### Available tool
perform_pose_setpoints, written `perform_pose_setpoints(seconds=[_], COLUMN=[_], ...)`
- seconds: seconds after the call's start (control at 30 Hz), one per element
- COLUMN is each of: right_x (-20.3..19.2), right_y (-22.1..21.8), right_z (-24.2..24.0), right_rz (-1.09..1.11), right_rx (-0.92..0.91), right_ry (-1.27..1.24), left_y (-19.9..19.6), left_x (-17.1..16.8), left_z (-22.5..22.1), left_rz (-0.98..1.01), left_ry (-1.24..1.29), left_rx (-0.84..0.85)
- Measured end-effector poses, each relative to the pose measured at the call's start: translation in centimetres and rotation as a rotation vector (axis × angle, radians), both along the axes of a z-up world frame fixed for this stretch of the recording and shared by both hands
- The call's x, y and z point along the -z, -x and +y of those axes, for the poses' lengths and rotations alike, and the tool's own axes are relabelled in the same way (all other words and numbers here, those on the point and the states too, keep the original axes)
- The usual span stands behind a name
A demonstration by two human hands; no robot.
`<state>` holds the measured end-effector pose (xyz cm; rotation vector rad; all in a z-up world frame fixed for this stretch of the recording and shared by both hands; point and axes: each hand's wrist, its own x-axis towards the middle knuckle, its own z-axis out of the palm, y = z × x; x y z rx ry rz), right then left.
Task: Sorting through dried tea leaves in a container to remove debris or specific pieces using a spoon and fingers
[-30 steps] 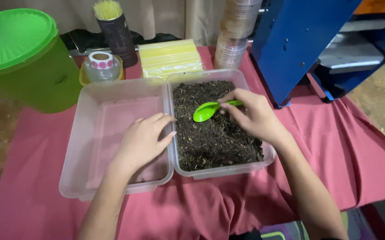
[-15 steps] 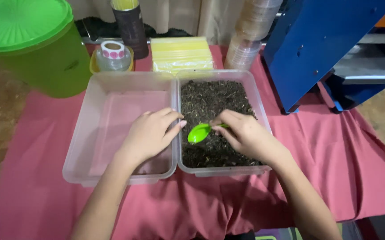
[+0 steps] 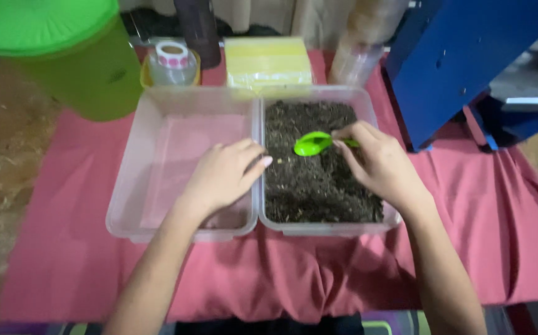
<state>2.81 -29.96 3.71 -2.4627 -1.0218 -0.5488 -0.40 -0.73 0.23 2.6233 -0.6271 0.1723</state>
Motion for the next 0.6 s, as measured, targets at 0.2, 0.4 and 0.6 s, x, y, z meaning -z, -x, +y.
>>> perform_pose_setpoints(seconds=[0.2, 0.4, 0.6], right_x=[-1.2, -0.3, -0.1], right_y=[0.4, 0.1, 0.0], right_z=[0.1, -0.1, 1.0], right_rz=[0.095, 0.2, 0.329], right_rx=[0.025, 0.021, 0.003], right_ry=[-0.005, 0.061, -0.023], left_y=[-0.5, -0.4, -0.4], left_x=[1.0, 0.8, 1.1], left_z=[0.3, 0.3, 0.3], left_rz=[-0.046, -0.057, -0.078], left_ry=[-0.035, -0.053, -0.036], left_rx=[0.008, 0.017, 0.016])
